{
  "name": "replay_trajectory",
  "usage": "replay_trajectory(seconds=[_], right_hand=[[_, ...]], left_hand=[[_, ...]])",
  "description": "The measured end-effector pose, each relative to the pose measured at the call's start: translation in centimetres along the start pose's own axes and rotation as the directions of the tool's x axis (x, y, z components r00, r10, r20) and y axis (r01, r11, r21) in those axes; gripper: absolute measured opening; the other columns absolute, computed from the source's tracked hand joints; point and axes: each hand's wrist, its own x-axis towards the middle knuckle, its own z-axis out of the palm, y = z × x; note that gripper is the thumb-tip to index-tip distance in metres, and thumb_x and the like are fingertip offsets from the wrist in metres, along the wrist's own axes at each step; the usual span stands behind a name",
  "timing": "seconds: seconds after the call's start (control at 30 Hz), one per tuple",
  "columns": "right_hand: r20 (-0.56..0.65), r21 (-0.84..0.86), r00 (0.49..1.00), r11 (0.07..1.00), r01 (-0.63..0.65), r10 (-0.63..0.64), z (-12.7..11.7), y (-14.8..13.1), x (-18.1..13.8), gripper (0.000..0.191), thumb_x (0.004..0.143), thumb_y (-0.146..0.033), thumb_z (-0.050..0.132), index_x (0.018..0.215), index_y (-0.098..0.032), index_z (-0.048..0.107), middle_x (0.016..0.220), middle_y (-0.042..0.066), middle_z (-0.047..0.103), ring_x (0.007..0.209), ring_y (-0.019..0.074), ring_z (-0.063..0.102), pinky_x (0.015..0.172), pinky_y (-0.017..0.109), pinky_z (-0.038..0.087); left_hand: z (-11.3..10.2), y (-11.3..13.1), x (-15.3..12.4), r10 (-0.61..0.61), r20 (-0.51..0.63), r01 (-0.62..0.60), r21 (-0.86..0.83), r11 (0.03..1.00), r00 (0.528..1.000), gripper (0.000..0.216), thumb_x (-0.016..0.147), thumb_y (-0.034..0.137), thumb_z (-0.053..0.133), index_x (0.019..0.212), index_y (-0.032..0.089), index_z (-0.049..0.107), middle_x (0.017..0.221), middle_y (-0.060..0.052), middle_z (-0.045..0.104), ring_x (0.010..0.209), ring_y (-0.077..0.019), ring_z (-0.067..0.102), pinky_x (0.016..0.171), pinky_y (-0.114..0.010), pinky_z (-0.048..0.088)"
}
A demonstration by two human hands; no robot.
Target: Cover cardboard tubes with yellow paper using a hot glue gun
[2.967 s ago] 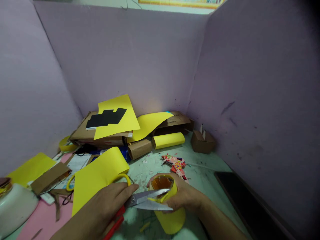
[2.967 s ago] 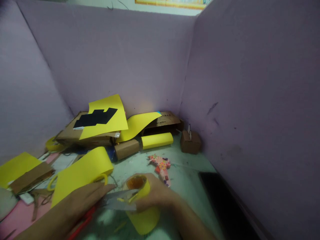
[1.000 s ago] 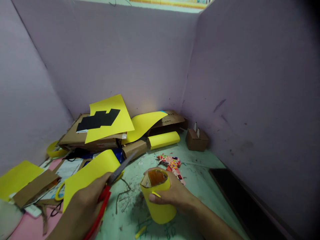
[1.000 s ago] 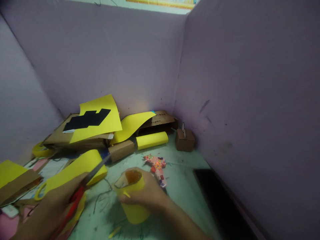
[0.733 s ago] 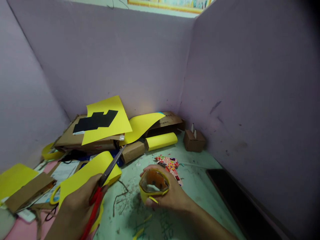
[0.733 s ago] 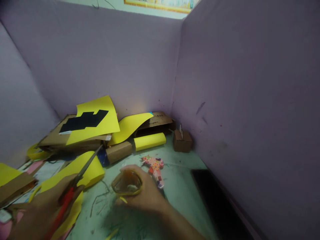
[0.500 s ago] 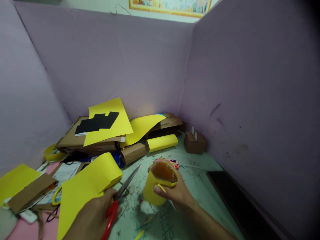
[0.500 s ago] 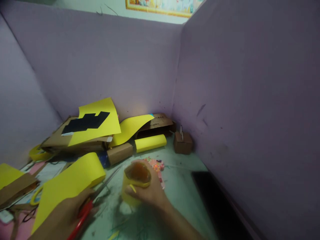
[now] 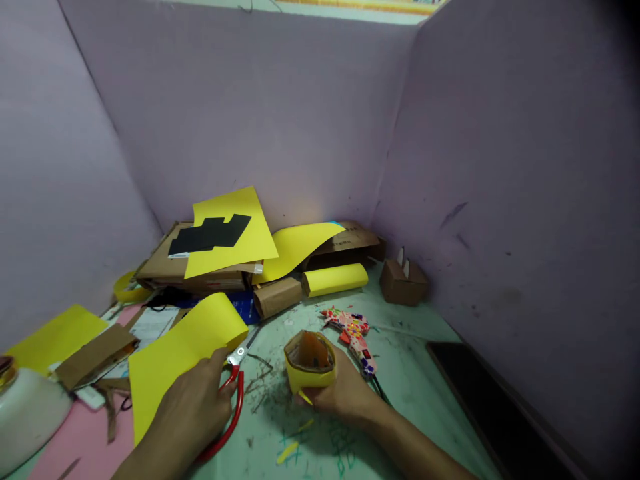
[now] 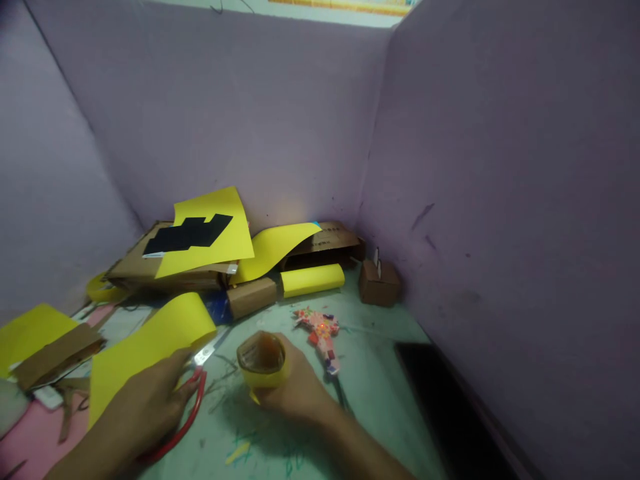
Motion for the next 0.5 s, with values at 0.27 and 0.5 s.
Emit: replay_trajectory(seconds=[0.27,0.5], right_hand=[[0.025,-0.015,0.999,1.000,-0.025,0.025,0.6,-0.1,-0.3,0.048,0.053,-0.007,0.071,0.098,-0.019,0.059,0.092,0.004,0.067,0.084,0.0209,0.061,0.080,0.034,0.048],[-0.036,0.050,0.999,0.999,0.002,0.000,0.5,0.0,-0.3,0.047,0.053,-0.010,0.073,0.098,-0.020,0.061,0.093,0.004,0.067,0.084,0.0215,0.061,0.079,0.035,0.048]], left_hand=[[-0.2,-0.9,0.1,0.018,0.005,-0.019,0.209,0.978,1.000,0.037,0.087,0.031,0.028,0.106,0.020,0.058,0.088,-0.014,0.070,0.083,-0.0376,0.066,0.062,-0.045,0.045],[-1.9,-0.8,-0.5,-0.110,-0.104,0.117,0.062,0.991,0.989,0.042,0.087,0.041,0.033,0.113,0.022,0.060,0.105,-0.014,0.070,0.093,-0.0376,0.065,0.072,-0.047,0.046]])
